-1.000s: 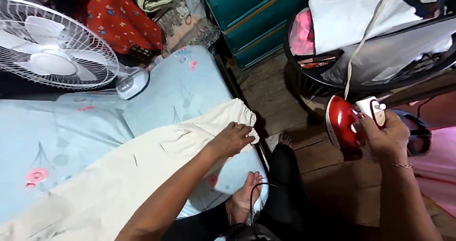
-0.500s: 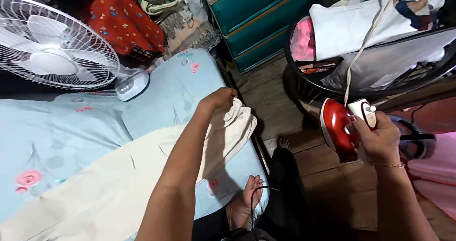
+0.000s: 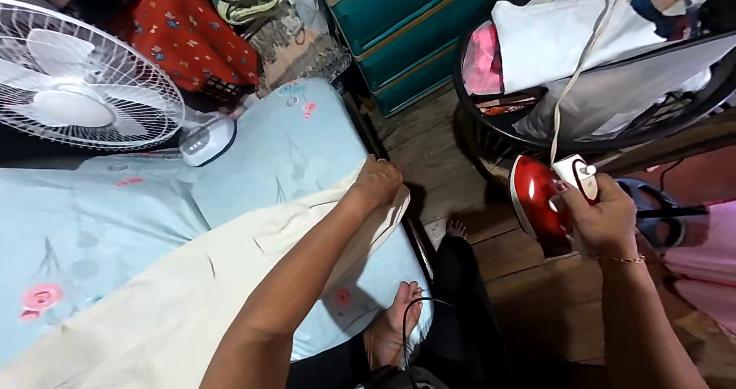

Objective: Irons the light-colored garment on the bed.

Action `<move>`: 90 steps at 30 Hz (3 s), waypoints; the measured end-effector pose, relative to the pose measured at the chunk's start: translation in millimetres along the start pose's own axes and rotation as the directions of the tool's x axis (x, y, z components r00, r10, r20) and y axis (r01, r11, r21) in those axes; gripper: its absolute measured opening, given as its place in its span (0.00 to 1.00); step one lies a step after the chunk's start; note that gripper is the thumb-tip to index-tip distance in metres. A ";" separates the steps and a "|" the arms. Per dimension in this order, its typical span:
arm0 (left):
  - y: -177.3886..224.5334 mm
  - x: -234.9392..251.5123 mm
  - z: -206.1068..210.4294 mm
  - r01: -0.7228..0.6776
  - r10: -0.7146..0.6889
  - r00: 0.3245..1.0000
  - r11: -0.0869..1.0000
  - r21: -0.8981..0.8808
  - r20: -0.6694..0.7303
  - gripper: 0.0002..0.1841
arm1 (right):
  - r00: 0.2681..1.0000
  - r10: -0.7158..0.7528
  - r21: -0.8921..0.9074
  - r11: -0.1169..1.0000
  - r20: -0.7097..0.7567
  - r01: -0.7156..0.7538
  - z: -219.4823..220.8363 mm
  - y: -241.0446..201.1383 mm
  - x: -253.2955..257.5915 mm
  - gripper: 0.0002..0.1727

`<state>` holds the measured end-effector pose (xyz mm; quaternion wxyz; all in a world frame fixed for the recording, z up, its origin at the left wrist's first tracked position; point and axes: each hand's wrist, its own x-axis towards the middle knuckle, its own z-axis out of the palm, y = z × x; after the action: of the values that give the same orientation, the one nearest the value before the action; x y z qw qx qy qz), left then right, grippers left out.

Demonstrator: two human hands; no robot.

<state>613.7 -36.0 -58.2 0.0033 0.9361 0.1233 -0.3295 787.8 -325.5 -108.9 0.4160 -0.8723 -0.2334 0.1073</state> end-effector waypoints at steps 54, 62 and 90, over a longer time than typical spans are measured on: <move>17.3 -222.6 321.0 0.443 -0.844 0.532 0.353 -0.824 -0.076 0.40 | 0.766 -0.075 -0.264 0.914 0.639 0.309 304.4 -279.7 -75.9 0.36; 21.5 -213.2 341.3 0.339 -0.874 0.357 0.451 -0.826 -0.330 0.41 | 0.632 -0.032 -0.329 0.833 0.774 0.445 273.6 -267.2 -95.9 0.36; 20.3 -231.0 331.5 0.273 -0.862 0.475 0.336 -0.902 -0.177 0.42 | 0.708 -0.070 -0.342 0.840 0.702 0.421 351.7 -323.6 -157.3 0.35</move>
<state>240.4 -137.5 -176.5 0.2384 0.7590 0.5924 0.1269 414.2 10.4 -80.8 0.0868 -0.8092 -0.5028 0.2913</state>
